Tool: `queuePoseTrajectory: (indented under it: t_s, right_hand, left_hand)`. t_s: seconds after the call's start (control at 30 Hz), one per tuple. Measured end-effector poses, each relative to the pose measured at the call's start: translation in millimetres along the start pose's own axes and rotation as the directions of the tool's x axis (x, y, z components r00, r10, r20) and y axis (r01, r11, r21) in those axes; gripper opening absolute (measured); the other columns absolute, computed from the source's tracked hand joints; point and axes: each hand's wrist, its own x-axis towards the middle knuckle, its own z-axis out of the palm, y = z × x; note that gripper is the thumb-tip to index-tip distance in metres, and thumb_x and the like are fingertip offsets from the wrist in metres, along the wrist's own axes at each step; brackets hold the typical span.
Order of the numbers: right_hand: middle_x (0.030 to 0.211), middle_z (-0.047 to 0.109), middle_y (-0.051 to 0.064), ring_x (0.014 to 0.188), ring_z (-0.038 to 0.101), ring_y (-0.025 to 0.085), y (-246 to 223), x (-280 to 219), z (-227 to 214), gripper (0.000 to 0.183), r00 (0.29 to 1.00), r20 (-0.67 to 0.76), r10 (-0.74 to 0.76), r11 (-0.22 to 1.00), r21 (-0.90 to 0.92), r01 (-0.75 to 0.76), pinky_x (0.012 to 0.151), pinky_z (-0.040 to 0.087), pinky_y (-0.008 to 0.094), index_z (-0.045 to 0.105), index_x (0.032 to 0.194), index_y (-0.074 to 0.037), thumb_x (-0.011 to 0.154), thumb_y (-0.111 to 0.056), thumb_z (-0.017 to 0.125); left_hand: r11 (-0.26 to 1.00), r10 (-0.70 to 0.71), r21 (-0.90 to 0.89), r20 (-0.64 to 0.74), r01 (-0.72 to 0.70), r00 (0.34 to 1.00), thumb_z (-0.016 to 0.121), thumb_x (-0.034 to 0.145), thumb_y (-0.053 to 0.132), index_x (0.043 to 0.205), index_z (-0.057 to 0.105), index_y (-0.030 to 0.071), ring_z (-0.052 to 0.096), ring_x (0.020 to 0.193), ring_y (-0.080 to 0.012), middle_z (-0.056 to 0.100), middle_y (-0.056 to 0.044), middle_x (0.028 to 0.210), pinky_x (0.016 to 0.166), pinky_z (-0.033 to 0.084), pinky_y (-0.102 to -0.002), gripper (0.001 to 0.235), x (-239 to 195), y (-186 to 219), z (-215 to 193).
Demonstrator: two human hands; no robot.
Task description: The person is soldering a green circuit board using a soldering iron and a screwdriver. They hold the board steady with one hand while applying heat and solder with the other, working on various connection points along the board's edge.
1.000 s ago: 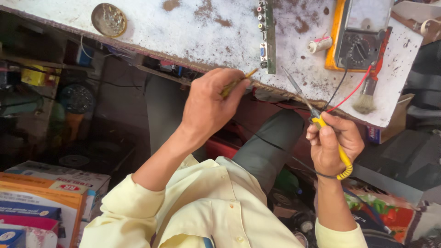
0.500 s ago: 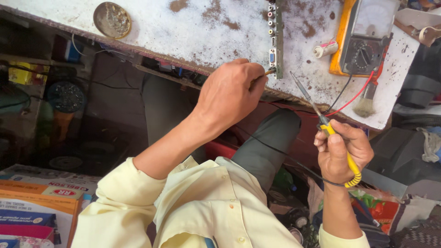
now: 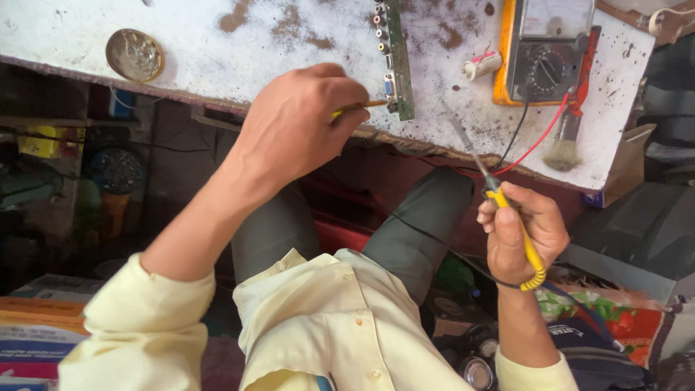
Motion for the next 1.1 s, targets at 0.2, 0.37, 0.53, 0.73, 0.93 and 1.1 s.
queuePoseTrajectory:
  t_s: [0.2,0.37,0.53,0.73,0.93,1.1]
  right_hand:
    - [0.099,0.067,0.013,0.08,0.063,0.016,22,-1,30,0.033,0.993,0.022,-0.12,0.992,-0.044,0.121,0.069,0.053,0.026,0.055,0.138,-0.004,0.112,-0.023,0.064]
    - [0.098,0.064,0.013,0.077,0.061,0.016,13,-5,52,0.032,0.997,-0.003,-0.074,0.993,-0.088,0.074,0.066,0.051,0.027,0.053,0.138,-0.003,0.112,-0.02,0.064]
    - [0.09,0.062,0.014,0.071,0.058,0.016,-4,-2,56,0.029,0.994,-0.097,-0.042,0.995,-0.094,0.033,0.061,0.048,0.026,0.051,0.135,-0.002,0.115,-0.02,0.062]
    - [0.088,0.061,0.015,0.071,0.058,0.018,-18,-5,56,0.025,0.988,-0.138,-0.064,0.986,-0.16,0.042,0.061,0.05,0.028,0.052,0.133,0.0,0.117,-0.018,0.06]
    - [0.087,0.061,0.016,0.071,0.059,0.018,-23,-6,56,0.026,0.991,-0.12,-0.052,0.985,-0.169,0.031,0.062,0.05,0.028,0.052,0.134,-0.001,0.118,-0.02,0.06]
    - [0.087,0.062,0.015,0.07,0.059,0.017,-20,-6,51,0.026,0.99,-0.136,-0.047,0.99,-0.136,0.028,0.061,0.05,0.027,0.053,0.132,-0.001,0.117,-0.02,0.061]
  left_hand:
    - [0.991,-0.125,-0.068,-0.082,0.119,0.989,0.076,0.092,0.016,0.098,0.075,0.006,0.069,0.082,-0.0349,0.071,-0.012,0.092,0.071,0.054,-0.044,0.012,-31,1,14]
    - [0.966,-0.166,-0.235,-0.252,0.106,0.954,0.077,0.094,0.013,0.105,0.075,0.007,0.071,0.082,-0.0282,0.072,-0.008,0.098,0.071,0.057,-0.038,0.012,-51,-6,25]
    - [0.926,-0.174,-0.372,-0.27,0.064,0.947,0.077,0.095,0.012,0.106,0.074,0.008,0.071,0.079,-0.0276,0.07,-0.007,0.1,0.069,0.056,-0.037,0.012,-52,-14,31]
    - [0.928,-0.117,-0.372,-0.222,0.027,0.968,0.073,0.095,0.01,0.092,0.068,0.007,0.065,0.076,-0.0331,0.062,-0.009,0.088,0.065,0.052,-0.043,0.007,-42,-17,33]
    - [0.957,-0.066,-0.287,-0.115,0.03,0.991,0.066,0.093,0.009,0.081,0.063,0.005,0.065,0.072,-0.0341,0.059,-0.012,0.084,0.061,0.051,-0.045,0.014,-29,-18,34]
    - [0.98,-0.018,-0.197,-0.063,0.005,0.998,0.064,0.091,0.008,0.077,0.064,0.004,0.066,0.07,-0.0337,0.061,-0.014,0.085,0.059,0.052,-0.045,0.014,-16,-16,32]
